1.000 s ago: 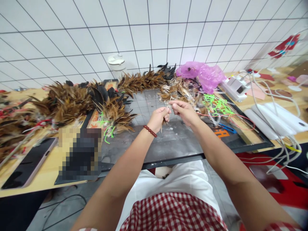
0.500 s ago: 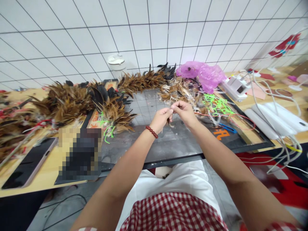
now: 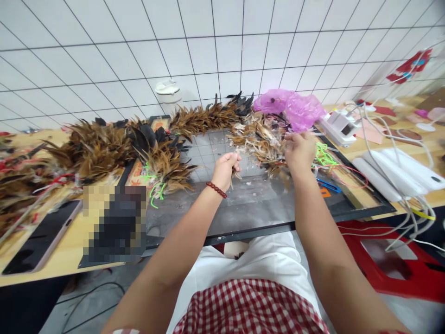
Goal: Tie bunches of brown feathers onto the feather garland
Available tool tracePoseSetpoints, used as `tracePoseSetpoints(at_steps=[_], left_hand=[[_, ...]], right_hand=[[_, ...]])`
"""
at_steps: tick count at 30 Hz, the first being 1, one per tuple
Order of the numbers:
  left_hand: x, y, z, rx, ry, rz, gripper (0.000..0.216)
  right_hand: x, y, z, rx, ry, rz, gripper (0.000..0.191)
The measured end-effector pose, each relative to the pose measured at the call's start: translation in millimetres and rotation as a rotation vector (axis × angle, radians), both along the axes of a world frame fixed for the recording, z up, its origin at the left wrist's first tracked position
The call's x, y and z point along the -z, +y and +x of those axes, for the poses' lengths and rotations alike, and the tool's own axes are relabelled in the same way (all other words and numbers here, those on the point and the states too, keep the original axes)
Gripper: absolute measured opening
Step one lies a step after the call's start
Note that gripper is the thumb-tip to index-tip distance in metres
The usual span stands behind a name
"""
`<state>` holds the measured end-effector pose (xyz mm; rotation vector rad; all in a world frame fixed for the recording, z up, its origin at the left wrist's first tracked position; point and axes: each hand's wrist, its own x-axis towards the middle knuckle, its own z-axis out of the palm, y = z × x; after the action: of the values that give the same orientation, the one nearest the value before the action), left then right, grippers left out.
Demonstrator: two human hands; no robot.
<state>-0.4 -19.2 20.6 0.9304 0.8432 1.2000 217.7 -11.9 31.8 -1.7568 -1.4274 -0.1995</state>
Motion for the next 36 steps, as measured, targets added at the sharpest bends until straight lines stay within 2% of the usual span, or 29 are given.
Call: tracePoseSetpoints(at_steps=[4, 6, 9, 11, 13, 15, 17, 21, 23, 25, 29, 32, 34, 36], left_hand=[[0.4, -1.3, 2.2, 0.001, 0.011, -0.011, 0.021], [1.0, -1.4, 2.5, 0.002, 0.008, -0.010, 0.021], [2.0, -0.4, 1.6, -0.007, -0.007, -0.007, 0.020], [2.3, 0.5, 0.6, -0.027, -0.019, -0.010, 0.020], [2.3, 1.4, -0.3, -0.054, -0.028, -0.020, 0.021], [1.9, 2.1, -0.9, -0.081, -0.038, -0.030, 0.023], [1.6, 2.5, -1.2, -0.098, -0.052, -0.038, 0.023], [1.6, 3.1, -1.1, -0.118, -0.062, -0.048, 0.023], [1.9, 3.4, -1.1, -0.128, -0.060, -0.052, 0.022], [2.3, 3.9, -1.3, -0.140, -0.061, -0.053, 0.022], [3.3, 5.6, -2.4, -0.167, -0.075, -0.039, 0.021], [3.9, 6.7, -3.1, -0.189, -0.077, -0.034, 0.020], [3.9, 7.1, -3.3, -0.200, -0.084, -0.037, 0.020], [3.7, 7.2, -3.3, -0.206, -0.101, -0.033, 0.021]], right_hand=[[18.0, 5.0, 12.7, 0.100, -0.102, -0.140, 0.037], [25.3, 8.1, 14.8, 0.107, -0.111, -0.201, 0.034], [24.1, 10.8, 13.7, 0.108, -0.041, -0.159, 0.029], [17.1, 10.6, 7.7, -0.005, 0.040, -0.029, 0.030], [10.2, 8.7, -2.6, -0.257, 0.128, 0.051, 0.029], [7.2, 5.8, -14.5, -0.513, 0.186, -0.006, 0.028], [8.1, 2.4, -24.4, -0.588, 0.120, -0.120, 0.030], [13.5, -2.8, -31.7, -0.392, -0.257, -0.287, 0.021], [14.4, -2.7, -31.5, -0.336, -0.320, -0.308, 0.013], [13.8, -0.5, -31.5, -0.339, -0.222, -0.259, 0.012], [12.2, 6.3, -36.0, -0.460, 0.337, -0.148, 0.015], [13.2, 9.6, -39.5, -0.597, 0.649, -0.182, 0.020], [14.1, 10.2, -39.1, -0.603, 0.665, -0.146, 0.023], [13.8, 9.1, -36.7, -0.492, 0.505, -0.037, 0.031]])
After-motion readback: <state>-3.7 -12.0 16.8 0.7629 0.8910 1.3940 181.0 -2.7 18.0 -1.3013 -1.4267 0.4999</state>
